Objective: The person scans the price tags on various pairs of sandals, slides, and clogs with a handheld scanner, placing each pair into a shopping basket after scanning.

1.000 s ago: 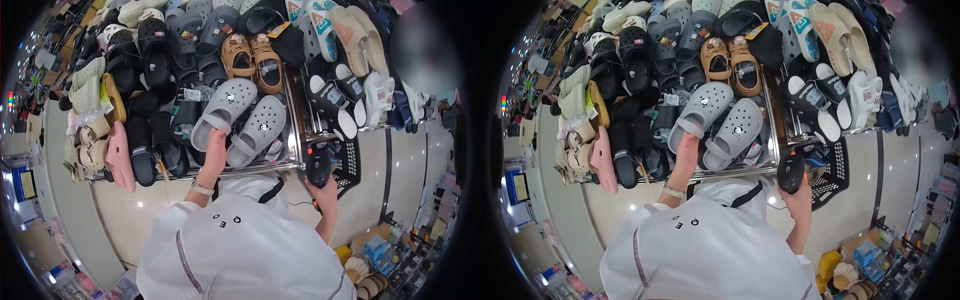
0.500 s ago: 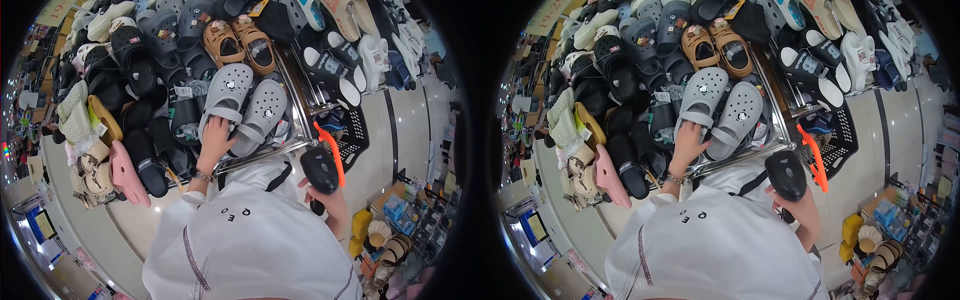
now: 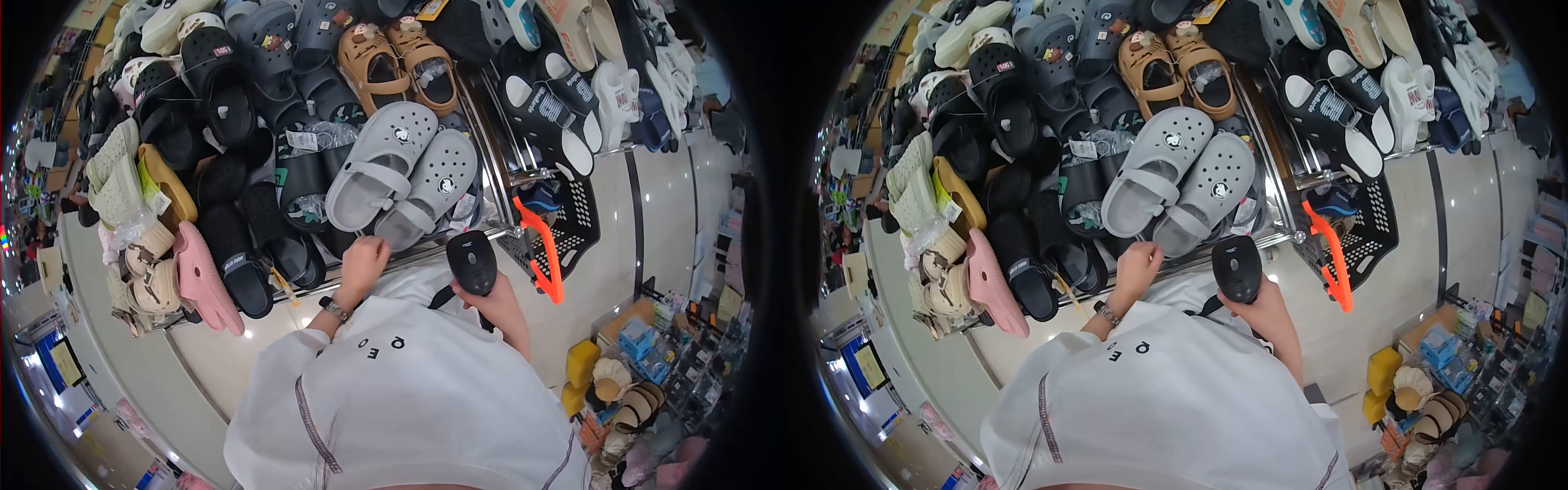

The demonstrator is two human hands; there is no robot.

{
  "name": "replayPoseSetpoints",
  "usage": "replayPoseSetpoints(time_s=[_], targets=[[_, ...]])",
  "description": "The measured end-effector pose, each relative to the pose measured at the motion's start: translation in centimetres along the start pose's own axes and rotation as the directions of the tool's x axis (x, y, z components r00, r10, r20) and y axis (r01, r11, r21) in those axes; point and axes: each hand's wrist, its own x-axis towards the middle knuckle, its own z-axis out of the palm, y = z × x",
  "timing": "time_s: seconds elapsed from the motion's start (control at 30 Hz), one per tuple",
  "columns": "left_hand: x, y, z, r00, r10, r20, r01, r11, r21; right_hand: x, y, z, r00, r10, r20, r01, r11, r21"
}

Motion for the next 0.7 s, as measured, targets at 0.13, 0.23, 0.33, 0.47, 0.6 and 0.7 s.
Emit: replayPoseSetpoints(time_s=[0.13,0.23,0.33,0.47,0.6,0.7], targets=[[0.3,-3.4,2.6,0.938,-0.347,0.017,0.291,0.76,-0.581,0.6,0.0,0.5,0.998,-0.066,-0.011,0.066,0.997,0.036],[2.0,-1.6,0.9,0.783,-0.503,0.367,0.248,-0.289,-0.925,1.5,0.9,0.3,0.993,-0.119,-0.022,0.12,0.992,0.048],[2.8,-3.0,1.5,0.764,-0.53,0.368,0.382,-0.088,-0.92,2.1,0.9,0.2,0.989,-0.137,-0.06,0.137,0.991,-0.004],[3.6,-2.3,2.5,0.755,-0.601,0.263,0.273,-0.076,-0.959,1.8,1.3,-0.3,0.98,-0.181,-0.078,0.183,0.983,0.007],[4.0,1.6,-0.6,0.758,-0.577,-0.303,-0.087,0.371,-0.925,1.4,0.5,0.2,0.967,-0.197,-0.159,0.22,0.964,0.147],[3.4,3.0,-2.7,0.844,-0.125,-0.522,-0.189,0.841,-0.507,1.1,0.1,1.0,0.926,-0.263,-0.27,0.314,0.935,0.165]])
